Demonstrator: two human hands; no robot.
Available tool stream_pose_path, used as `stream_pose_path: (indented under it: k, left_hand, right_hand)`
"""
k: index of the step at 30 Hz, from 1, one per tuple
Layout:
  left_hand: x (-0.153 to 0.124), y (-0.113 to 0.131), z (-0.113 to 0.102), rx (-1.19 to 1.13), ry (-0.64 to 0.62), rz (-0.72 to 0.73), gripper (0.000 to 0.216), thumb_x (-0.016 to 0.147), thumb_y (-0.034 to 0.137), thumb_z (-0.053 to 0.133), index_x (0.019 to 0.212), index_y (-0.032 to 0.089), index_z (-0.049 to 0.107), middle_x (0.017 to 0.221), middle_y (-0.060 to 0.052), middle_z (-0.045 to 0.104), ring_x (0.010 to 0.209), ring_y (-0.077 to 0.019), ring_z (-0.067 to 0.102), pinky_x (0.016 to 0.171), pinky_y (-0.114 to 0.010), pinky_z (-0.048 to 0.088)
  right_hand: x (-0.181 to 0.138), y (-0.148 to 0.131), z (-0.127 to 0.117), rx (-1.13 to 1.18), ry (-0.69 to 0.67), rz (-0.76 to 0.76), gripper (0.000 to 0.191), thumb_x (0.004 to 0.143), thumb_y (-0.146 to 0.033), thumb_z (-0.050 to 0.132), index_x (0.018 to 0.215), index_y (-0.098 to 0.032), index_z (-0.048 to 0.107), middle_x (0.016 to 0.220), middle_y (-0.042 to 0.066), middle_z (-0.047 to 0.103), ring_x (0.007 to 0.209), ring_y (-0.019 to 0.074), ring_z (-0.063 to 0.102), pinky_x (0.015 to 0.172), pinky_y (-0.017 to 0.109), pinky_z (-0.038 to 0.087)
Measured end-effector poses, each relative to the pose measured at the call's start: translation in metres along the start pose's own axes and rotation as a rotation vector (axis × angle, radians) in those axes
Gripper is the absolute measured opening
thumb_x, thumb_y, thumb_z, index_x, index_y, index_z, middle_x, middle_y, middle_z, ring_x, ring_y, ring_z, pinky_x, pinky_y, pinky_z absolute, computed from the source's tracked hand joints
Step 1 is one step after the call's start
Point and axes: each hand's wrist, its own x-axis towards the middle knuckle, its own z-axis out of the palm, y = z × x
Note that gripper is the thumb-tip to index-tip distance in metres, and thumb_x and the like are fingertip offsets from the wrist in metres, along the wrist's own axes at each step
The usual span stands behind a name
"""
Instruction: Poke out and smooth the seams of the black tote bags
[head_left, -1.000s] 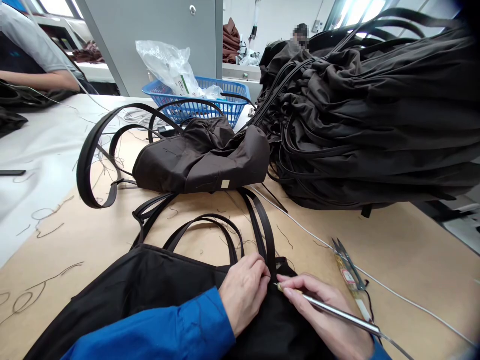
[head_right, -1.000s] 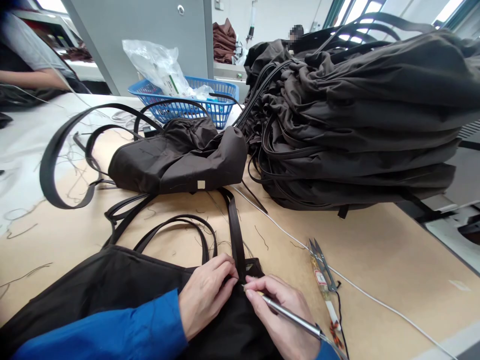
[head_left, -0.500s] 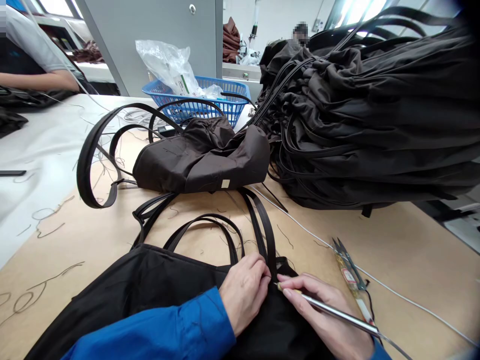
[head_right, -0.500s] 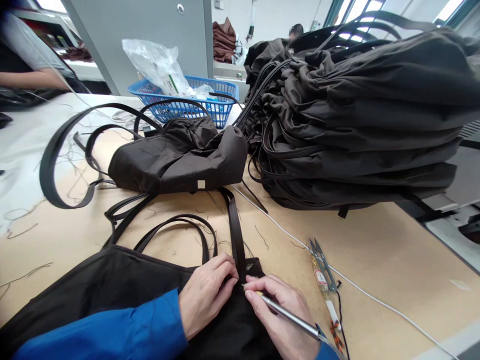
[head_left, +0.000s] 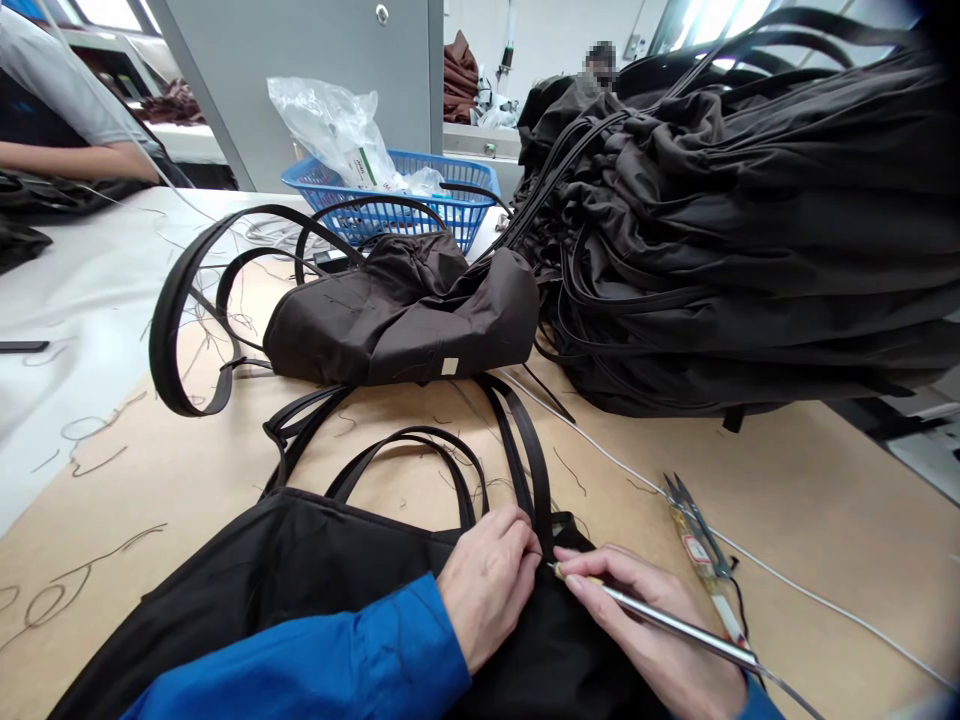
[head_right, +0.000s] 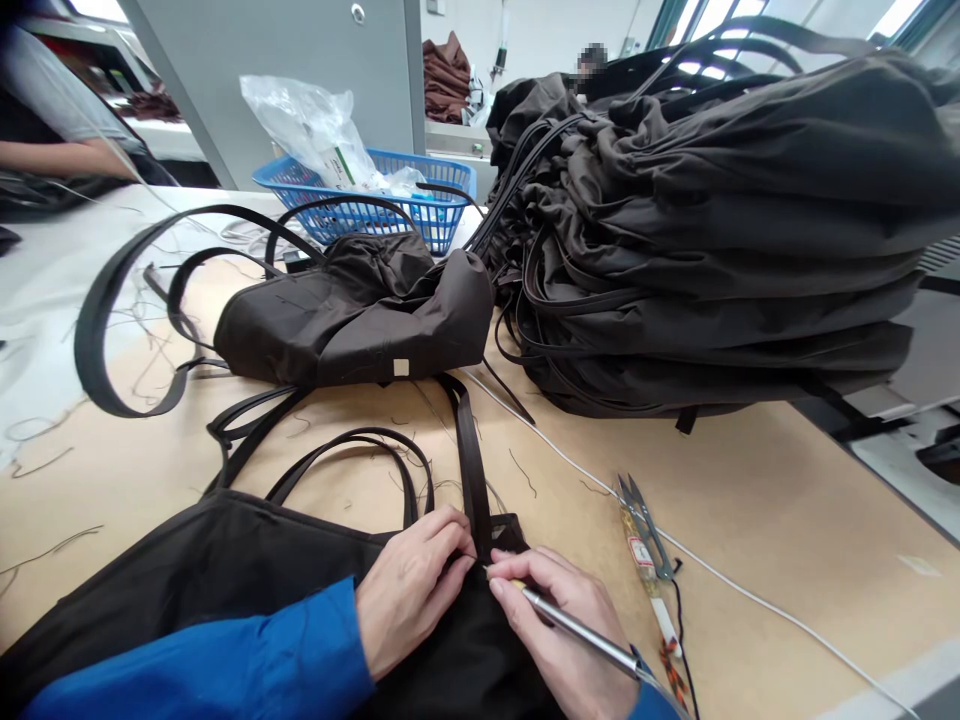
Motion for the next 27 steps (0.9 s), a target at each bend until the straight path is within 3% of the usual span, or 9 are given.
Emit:
stream_pose_path:
  k: [6, 11, 13, 16, 18, 21, 23, 24, 27]
  left_hand:
    - [0.002, 0.002, -0.004, -0.017, 0.011, -0.025, 0.015, 0.088, 0.014, 0.035, 0.08, 0.019, 0.046, 0.083, -0.003, 0.053, 0.075, -0.0165, 0.055, 0.067, -0.029, 0.048]
    - [0.01, 0.005, -0.011, -0.285, 0.067, -0.203, 0.015, 0.09, 0.019, 0.031, 0.08, 0.02, 0.043, 0.079, -0.002, 0.052, 0.056, -0.0113, 0.056, 0.056, -0.026, 0.049]
    - [0.016, 0.005, -0.021, -0.466, 0.082, -0.305, 0.014, 0.091, 0.025, 0.032, 0.082, 0.019, 0.041, 0.074, 0.0, 0.054, 0.048, -0.0101, 0.057, 0.05, -0.025, 0.049]
    - [0.03, 0.001, -0.052, -0.581, 0.182, -0.368, 0.015, 0.092, 0.03, 0.035, 0.086, 0.018, 0.042, 0.07, 0.0, 0.059, 0.054, -0.0146, 0.064, 0.054, -0.028, 0.053]
    - [0.04, -0.004, -0.082, -0.419, 0.347, -0.295, 0.013, 0.091, 0.027, 0.038, 0.09, 0.017, 0.046, 0.082, -0.004, 0.061, 0.071, -0.0184, 0.066, 0.066, -0.035, 0.056]
    - [0.046, -0.006, -0.12, 0.204, 0.536, -0.117, 0.022, 0.085, 0.014, 0.04, 0.103, 0.014, 0.053, 0.12, -0.013, 0.05, 0.115, -0.0284, 0.05, 0.095, -0.047, 0.044]
    - [0.038, 0.001, -0.128, 0.524, 0.461, -0.044, 0.034, 0.08, 0.006, 0.039, 0.11, 0.011, 0.054, 0.127, -0.014, 0.045, 0.123, -0.031, 0.041, 0.101, -0.049, 0.037]
    - [0.03, 0.007, -0.124, 0.582, 0.358, -0.026, 0.036, 0.079, 0.002, 0.037, 0.109, 0.011, 0.056, 0.122, -0.014, 0.05, 0.118, -0.0296, 0.046, 0.098, -0.047, 0.041]
    - [-0.002, 0.028, -0.087, 0.512, -0.011, 0.032, 0.037, 0.076, -0.003, 0.035, 0.095, 0.016, 0.061, 0.093, -0.006, 0.065, 0.082, -0.0199, 0.062, 0.072, -0.031, 0.054]
  right_hand:
    - [-0.001, 0.0, 0.001, 0.012, 0.003, -0.005, 0.027, 0.08, -0.047, 0.059, 0.079, -0.023, 0.071, 0.094, 0.006, 0.07, 0.097, 0.0244, 0.064, 0.084, 0.027, 0.05]
    - [-0.003, -0.001, 0.001, 0.075, 0.032, 0.055, 0.037, 0.081, -0.055, 0.056, 0.075, -0.02, 0.066, 0.082, 0.005, 0.07, 0.074, 0.0192, 0.066, 0.064, 0.021, 0.052]
    - [-0.004, -0.002, 0.0, 0.106, 0.033, 0.082, 0.04, 0.081, -0.057, 0.055, 0.075, -0.019, 0.063, 0.082, 0.005, 0.069, 0.074, 0.0192, 0.065, 0.064, 0.022, 0.051]
    - [-0.006, -0.002, 0.0, 0.194, 0.036, 0.094, 0.04, 0.081, -0.058, 0.056, 0.076, -0.019, 0.061, 0.089, 0.006, 0.069, 0.08, 0.0194, 0.066, 0.069, 0.022, 0.051]
    - [-0.007, 0.0, 0.0, 0.255, 0.041, 0.08, 0.039, 0.081, -0.057, 0.057, 0.077, -0.019, 0.061, 0.091, 0.006, 0.069, 0.082, 0.019, 0.066, 0.073, 0.022, 0.051]
    - [-0.008, 0.002, 0.001, 0.296, 0.063, 0.056, 0.037, 0.082, -0.055, 0.058, 0.076, -0.019, 0.061, 0.09, 0.006, 0.069, 0.081, 0.019, 0.066, 0.074, 0.023, 0.051]
    - [-0.008, 0.002, 0.001, 0.261, 0.061, 0.035, 0.036, 0.082, -0.054, 0.057, 0.075, -0.019, 0.061, 0.086, 0.006, 0.068, 0.08, 0.0183, 0.065, 0.072, 0.022, 0.05]
    - [-0.007, 0.002, 0.001, 0.231, 0.052, 0.026, 0.036, 0.082, -0.054, 0.057, 0.075, -0.019, 0.061, 0.083, 0.005, 0.068, 0.078, 0.0177, 0.064, 0.071, 0.021, 0.05]
    - [-0.005, 0.002, 0.0, 0.153, 0.019, 0.017, 0.036, 0.083, -0.054, 0.056, 0.076, -0.019, 0.064, 0.079, 0.003, 0.068, 0.073, 0.0163, 0.062, 0.066, 0.02, 0.049]
